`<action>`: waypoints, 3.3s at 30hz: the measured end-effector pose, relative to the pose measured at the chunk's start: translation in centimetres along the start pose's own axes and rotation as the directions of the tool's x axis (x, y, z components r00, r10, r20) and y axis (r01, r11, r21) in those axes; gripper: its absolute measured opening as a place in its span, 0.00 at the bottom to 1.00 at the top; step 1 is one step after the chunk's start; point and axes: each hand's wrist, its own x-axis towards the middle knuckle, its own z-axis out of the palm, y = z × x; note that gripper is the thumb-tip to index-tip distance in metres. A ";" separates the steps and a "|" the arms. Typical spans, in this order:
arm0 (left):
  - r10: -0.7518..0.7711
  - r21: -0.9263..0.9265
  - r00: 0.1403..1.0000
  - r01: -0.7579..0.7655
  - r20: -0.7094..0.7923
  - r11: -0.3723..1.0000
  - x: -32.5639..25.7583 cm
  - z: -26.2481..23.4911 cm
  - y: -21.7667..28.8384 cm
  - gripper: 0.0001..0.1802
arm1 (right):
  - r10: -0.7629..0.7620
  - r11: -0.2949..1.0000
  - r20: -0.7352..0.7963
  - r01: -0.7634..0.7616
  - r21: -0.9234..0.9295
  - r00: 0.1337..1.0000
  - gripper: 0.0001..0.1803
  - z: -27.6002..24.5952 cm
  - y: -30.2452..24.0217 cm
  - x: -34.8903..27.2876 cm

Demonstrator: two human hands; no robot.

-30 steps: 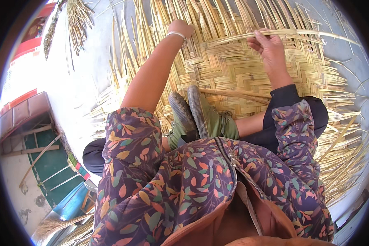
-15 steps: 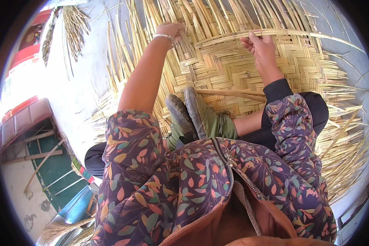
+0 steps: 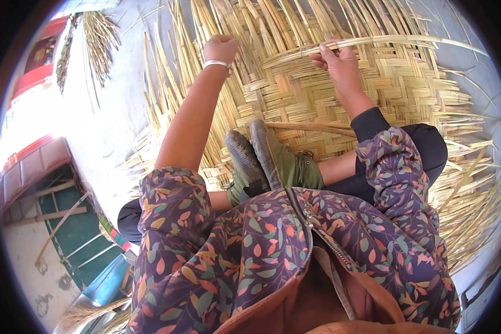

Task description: The person sits on the floor and weaves thin dried plant strips by hand into a flat basket base. They repeatedly interlace strips, adjust alignment, and press the weave to maintain tension.

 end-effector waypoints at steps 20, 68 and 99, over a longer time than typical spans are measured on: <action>-0.063 0.495 0.589 -0.611 0.806 0.618 -0.7 9.4 11.3 0.27 | 0.309 0.893 0.174 -0.349 0.285 0.935 0.13 -3.3 0.5 2.1; 0.250 0.271 0.853 -0.402 0.459 0.874 -4.9 7.0 11.6 0.14 | 0.101 0.993 0.386 -0.069 -0.096 0.917 0.16 -0.4 -11.7 12.8; 0.515 0.250 0.800 -0.590 0.308 0.768 -8.3 14.1 13.1 0.17 | 0.219 0.970 0.208 -0.189 -0.155 0.953 0.09 -12.0 -6.0 4.3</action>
